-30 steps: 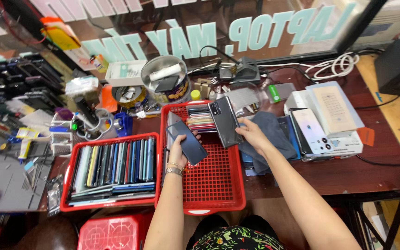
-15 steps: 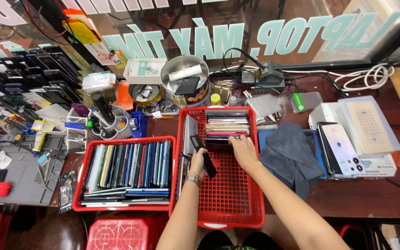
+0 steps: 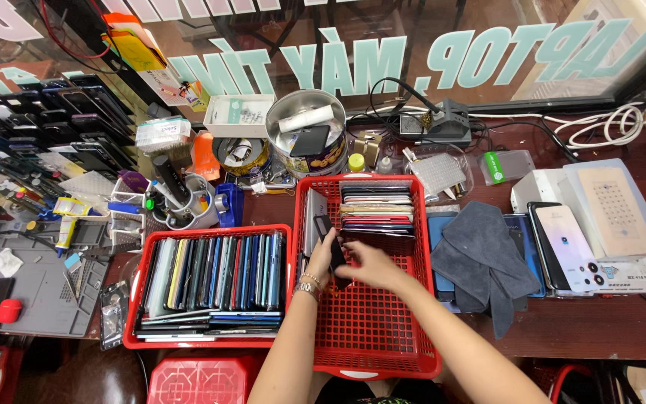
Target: The person wipes multiple smartphones with a cloth, handling them one at a time from a red basket on a cluttered workbench. The person wipes each phone's front and back surfaces and returns them to the basket.
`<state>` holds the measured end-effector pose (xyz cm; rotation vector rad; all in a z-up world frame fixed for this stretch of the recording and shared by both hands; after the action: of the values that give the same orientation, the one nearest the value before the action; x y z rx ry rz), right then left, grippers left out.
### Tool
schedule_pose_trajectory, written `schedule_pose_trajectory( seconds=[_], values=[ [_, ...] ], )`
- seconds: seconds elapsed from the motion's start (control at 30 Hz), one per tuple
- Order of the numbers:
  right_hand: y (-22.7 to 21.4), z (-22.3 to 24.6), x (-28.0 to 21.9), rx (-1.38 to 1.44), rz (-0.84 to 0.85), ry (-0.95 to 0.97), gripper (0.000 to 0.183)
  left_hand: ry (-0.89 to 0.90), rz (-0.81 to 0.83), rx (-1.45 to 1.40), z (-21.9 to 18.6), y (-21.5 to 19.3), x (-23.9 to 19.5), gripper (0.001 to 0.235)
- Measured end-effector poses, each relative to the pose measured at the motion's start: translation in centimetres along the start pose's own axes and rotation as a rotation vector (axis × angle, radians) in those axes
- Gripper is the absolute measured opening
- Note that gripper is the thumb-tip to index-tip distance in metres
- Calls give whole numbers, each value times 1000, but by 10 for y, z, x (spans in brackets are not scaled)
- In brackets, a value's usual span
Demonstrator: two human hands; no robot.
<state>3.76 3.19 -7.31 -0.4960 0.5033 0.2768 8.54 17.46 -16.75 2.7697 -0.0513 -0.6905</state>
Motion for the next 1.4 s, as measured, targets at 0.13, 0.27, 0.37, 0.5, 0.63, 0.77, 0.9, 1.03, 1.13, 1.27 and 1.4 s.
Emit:
schedule_pose_trajectory(
  seconds=[0.13, 0.27, 0.37, 0.5, 0.63, 0.77, 0.9, 1.03, 1.13, 1.27, 1.4],
  values=[
    [31, 16, 12, -19, 62, 50, 102, 16, 23, 371, -23, -10, 10, 79],
    [50, 9, 39, 286, 163, 332, 97, 193, 40, 629, -47, -24, 11, 82],
    [50, 8, 68, 321, 31, 275, 91, 374, -10, 609, -64, -31, 9, 77],
    [56, -3, 106, -30, -182, 211, 80, 443, -141, 680, -73, -43, 7, 60],
    [75, -15, 135, -155, -228, 177, 70, 432, -125, 754, -77, -45, 5, 52],
    [79, -16, 137, -87, -243, -36, 69, 390, -157, 816, -84, -39, 3, 46],
    [64, -9, 107, -20, -175, -126, 69, 524, -205, 725, -101, -22, -5, 40],
    [-3, 11, 58, 0, -253, -162, 45, 535, -188, 724, -97, 19, -10, 33],
    [-80, -3, 5, 36, -425, 33, 41, 638, -37, 647, -86, 70, -11, 30],
    [-175, -30, -85, -502, -905, -38, 63, 608, 179, 568, -47, 144, -8, 29],
    [-191, -83, -125, -752, -903, 58, 98, 490, 327, 362, -2, 209, -10, 27]
  ],
)
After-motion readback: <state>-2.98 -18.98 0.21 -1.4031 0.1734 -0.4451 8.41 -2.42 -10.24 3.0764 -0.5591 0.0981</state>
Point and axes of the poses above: each hand's wrist, its own x-axis towards the middle knuckle, its own y-axis out of the palm, z = x × y, the point moved 6 cm from there along x, towards the middle knuckle, and after that the axes turned 11 degrees about y, right-handed, at the moved point
